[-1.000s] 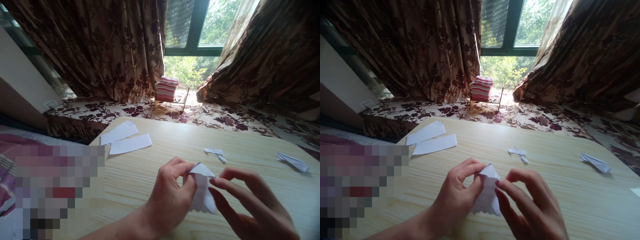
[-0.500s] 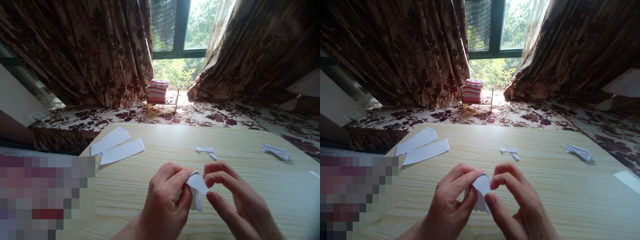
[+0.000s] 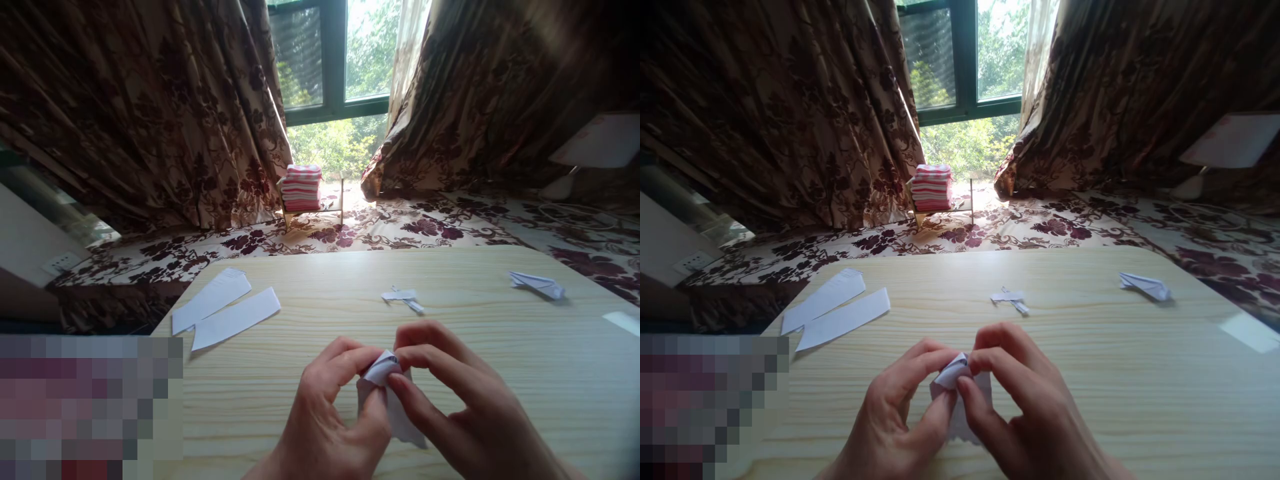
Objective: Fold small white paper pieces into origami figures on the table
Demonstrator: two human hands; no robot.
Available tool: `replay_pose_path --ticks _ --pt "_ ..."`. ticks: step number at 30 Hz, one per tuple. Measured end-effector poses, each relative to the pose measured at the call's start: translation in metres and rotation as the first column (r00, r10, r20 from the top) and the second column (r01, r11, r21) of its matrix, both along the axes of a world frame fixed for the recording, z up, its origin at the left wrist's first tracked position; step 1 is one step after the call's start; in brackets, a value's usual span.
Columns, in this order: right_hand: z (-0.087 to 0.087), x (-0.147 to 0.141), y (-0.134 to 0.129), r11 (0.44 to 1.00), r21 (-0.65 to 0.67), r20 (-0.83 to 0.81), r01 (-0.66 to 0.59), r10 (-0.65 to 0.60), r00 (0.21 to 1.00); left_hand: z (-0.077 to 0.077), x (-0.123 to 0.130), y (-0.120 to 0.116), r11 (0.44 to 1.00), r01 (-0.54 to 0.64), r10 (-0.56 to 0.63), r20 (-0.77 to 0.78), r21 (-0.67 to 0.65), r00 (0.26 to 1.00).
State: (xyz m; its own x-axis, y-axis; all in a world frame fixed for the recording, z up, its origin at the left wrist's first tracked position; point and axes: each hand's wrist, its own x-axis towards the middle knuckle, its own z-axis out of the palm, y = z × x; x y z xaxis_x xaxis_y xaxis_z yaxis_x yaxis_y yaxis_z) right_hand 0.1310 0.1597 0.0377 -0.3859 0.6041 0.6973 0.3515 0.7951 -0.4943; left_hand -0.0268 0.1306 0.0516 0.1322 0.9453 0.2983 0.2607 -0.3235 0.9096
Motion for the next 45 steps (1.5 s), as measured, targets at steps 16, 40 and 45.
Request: replay_pose_path --ticks 16,40,45 --pt "0.0038 0.0019 0.0016 0.985 0.169 0.022 0.045 -0.049 0.999 -0.0049 -0.0028 0.0009 0.977 0.042 -0.002 0.186 -0.211 0.983" --pt "0.0024 0.0066 0.0021 0.973 0.229 0.108 0.019 -0.045 0.993 -0.0037 -0.0019 0.0026 0.976 0.134 -0.072 0.327 -0.172 0.942" --pt "0.0023 0.0057 0.0023 0.964 0.264 0.144 0.021 -0.061 0.988 -0.0039 0.0007 0.0019 0.97 -0.001 0.076 0.298 -0.244 0.952"
